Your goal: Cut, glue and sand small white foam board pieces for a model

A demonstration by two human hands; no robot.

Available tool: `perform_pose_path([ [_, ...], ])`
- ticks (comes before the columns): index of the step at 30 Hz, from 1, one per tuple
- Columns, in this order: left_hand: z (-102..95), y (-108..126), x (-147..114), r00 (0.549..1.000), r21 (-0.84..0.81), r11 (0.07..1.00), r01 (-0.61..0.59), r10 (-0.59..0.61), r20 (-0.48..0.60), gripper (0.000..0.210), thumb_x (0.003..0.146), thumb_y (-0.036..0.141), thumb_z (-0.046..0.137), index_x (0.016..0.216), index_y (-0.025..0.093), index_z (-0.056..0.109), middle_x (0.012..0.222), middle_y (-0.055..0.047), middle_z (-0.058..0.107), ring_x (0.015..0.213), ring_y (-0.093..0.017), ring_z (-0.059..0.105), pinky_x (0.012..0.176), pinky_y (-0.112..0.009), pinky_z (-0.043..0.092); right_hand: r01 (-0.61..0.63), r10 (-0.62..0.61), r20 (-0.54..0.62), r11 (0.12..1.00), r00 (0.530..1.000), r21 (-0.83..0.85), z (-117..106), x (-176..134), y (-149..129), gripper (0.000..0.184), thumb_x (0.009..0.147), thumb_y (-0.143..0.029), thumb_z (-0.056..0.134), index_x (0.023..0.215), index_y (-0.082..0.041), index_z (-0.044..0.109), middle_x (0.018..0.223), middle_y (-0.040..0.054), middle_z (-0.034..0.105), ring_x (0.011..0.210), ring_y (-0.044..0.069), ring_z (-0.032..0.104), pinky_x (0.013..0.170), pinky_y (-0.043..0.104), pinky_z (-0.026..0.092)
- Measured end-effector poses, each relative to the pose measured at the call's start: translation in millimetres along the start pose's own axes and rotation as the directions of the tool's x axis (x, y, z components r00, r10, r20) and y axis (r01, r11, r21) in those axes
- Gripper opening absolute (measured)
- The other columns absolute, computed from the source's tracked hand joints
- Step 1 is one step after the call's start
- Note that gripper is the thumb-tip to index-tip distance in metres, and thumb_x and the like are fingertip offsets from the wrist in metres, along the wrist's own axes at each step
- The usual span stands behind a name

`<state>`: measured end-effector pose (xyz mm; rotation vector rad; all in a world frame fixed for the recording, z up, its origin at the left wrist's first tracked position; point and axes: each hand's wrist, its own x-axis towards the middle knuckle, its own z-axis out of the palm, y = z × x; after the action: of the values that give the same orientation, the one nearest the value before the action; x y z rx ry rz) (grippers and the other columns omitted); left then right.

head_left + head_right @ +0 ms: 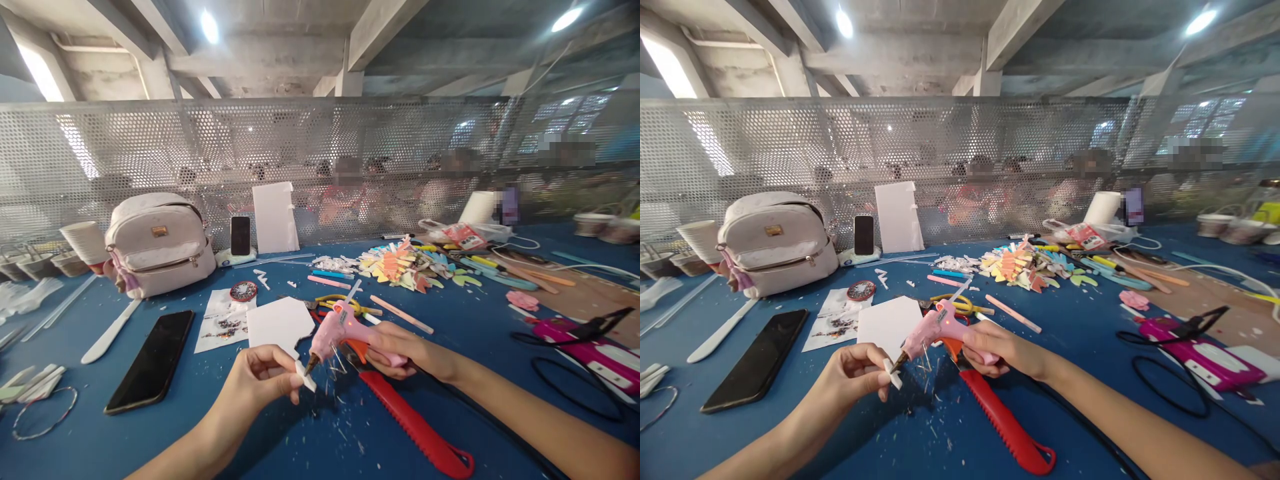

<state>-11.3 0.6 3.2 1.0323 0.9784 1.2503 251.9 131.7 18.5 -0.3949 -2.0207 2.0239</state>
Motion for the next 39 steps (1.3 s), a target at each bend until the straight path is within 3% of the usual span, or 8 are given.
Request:
perform_pose_path([
  [11, -4.1, -4.8, 0.8, 0.999, 0.137, 0.990, 0.018, -0.022, 0.026, 0.033, 0.068, 0.042, 0.088, 0.074, 0.015, 0.070, 0.070, -0.003, 0.072, 0.058, -0.011, 0.065, 0.062, -0.022, 0.049, 0.004, -0.004, -0.029, 1.000, 1.000, -0.004, -1.1, 0.3, 1.6, 0.052, 0.097, -0.057, 0.054, 0.063, -0.019, 0.046, 0.046, -0.0072, 0.037, 0.037, 0.005, 0.026, 0.034, 0.021, 0.014],
  [17, -4.6, 0.2, 4.9, 0.999, 0.368, 0.929, 0.035, -0.048, 0.025, 0.029, 0.071, 0.042, 0.078, 0.079, 0.015, 0.072, 0.073, -0.005, 0.072, 0.061, -0.013, 0.063, 0.062, -0.025, 0.048, 0.033, -0.028, -0.125, 0.999, 0.992, 0.037, -5.8, 1.8, 2.1, 0.052, 0.097, -0.059, 0.051, 0.063, -0.019, 0.044, 0.046, -0.0052, 0.040, 0.036, 0.006, 0.026, 0.034, 0.022, 0.013],
  [20, -10.9, 7.0, 9.0, 0.999, 0.562, 0.826, 0.032, -0.049, 0.015, 0.018, 0.072, 0.032, 0.071, 0.079, 0.016, 0.074, 0.076, -0.004, 0.072, 0.065, -0.014, 0.060, 0.062, -0.025, 0.045, 0.078, -0.062, -0.218, 0.995, 0.974, 0.067, -9.6, 2.7, -0.3, 0.052, 0.096, -0.060, 0.050, 0.063, -0.020, 0.040, 0.047, -0.0067, 0.036, 0.036, 0.005, 0.020, 0.034, 0.022, 0.012],
  [24, -25.7, 17.4, 13.8, 0.994, 0.792, 0.610, 0.006, -0.092, 0.064, 0.012, 0.074, 0.018, 0.070, 0.084, 0.018, 0.075, 0.074, 0.000, 0.072, 0.066, -0.013, 0.057, 0.064, -0.025, 0.041, 0.115, -0.082, -0.332, 0.990, 0.940, 0.081, -16.7, 0.7, -4.7, 0.048, 0.094, -0.057, 0.054, 0.066, -0.020, 0.043, 0.047, -0.0070, 0.037, 0.035, 0.004, 0.017, 0.036, 0.023, 0.007],
  [27, -35.9, 23.5, 17.8, 0.980, 0.886, 0.464, -0.016, -0.169, 0.106, 0.007, 0.080, 0.022, 0.074, 0.082, 0.016, 0.071, 0.072, 0.002, 0.068, 0.065, -0.013, 0.058, 0.066, -0.027, 0.045, 0.132, -0.082, -0.405, 0.986, 0.911, 0.098, -20.9, -2.6, -8.1, 0.047, 0.095, -0.054, 0.053, 0.065, -0.019, 0.041, 0.050, -0.0069, 0.036, 0.037, 0.004, 0.016, 0.038, 0.023, 0.007],
  [31, -42.0, 31.8, 24.1, 0.973, 0.951, 0.302, -0.074, -0.186, 0.134, 0.017, 0.085, 0.031, 0.074, 0.083, 0.015, 0.069, 0.083, 0.000, 0.068, 0.076, -0.014, 0.061, 0.075, -0.032, 0.050, 0.134, -0.062, -0.464, 0.983, 0.884, 0.123, -24.4, -5.3, -10.2, 0.048, 0.094, -0.051, 0.055, 0.062, -0.020, 0.037, 0.051, -0.0068, 0.033, 0.039, 0.004, 0.014, 0.038, 0.023, 0.007],
  [35, -33.2, 45.5, 34.8, 0.966, 0.971, 0.193, -0.143, -0.186, 0.179, 0.014, 0.089, 0.030, 0.070, 0.087, 0.016, 0.069, 0.092, -0.002, 0.069, 0.081, -0.015, 0.063, 0.079, -0.034, 0.053, 0.144, -0.055, -0.507, 0.980, 0.860, 0.138, -25.9, -5.4, -9.6, 0.046, 0.092, -0.050, 0.057, 0.063, -0.019, 0.040, 0.052, -0.0061, 0.037, 0.039, 0.004, 0.015, 0.037, 0.022, 0.008],
  [39, -8.4, 51.7, 55.4, 0.959, 0.967, 0.140, -0.214, -0.159, 0.235, 0.018, 0.095, 0.033, 0.063, 0.099, 0.016, 0.067, 0.099, -0.003, 0.069, 0.085, -0.015, 0.065, 0.081, -0.035, 0.055, 0.188, -0.081, -0.555, 0.972, 0.828, 0.139, -27.4, -5.4, -6.7, 0.046, 0.093, -0.051, 0.059, 0.064, -0.019, 0.044, 0.052, -0.0056, 0.039, 0.039, 0.004, 0.018, 0.036, 0.021, 0.010],
])
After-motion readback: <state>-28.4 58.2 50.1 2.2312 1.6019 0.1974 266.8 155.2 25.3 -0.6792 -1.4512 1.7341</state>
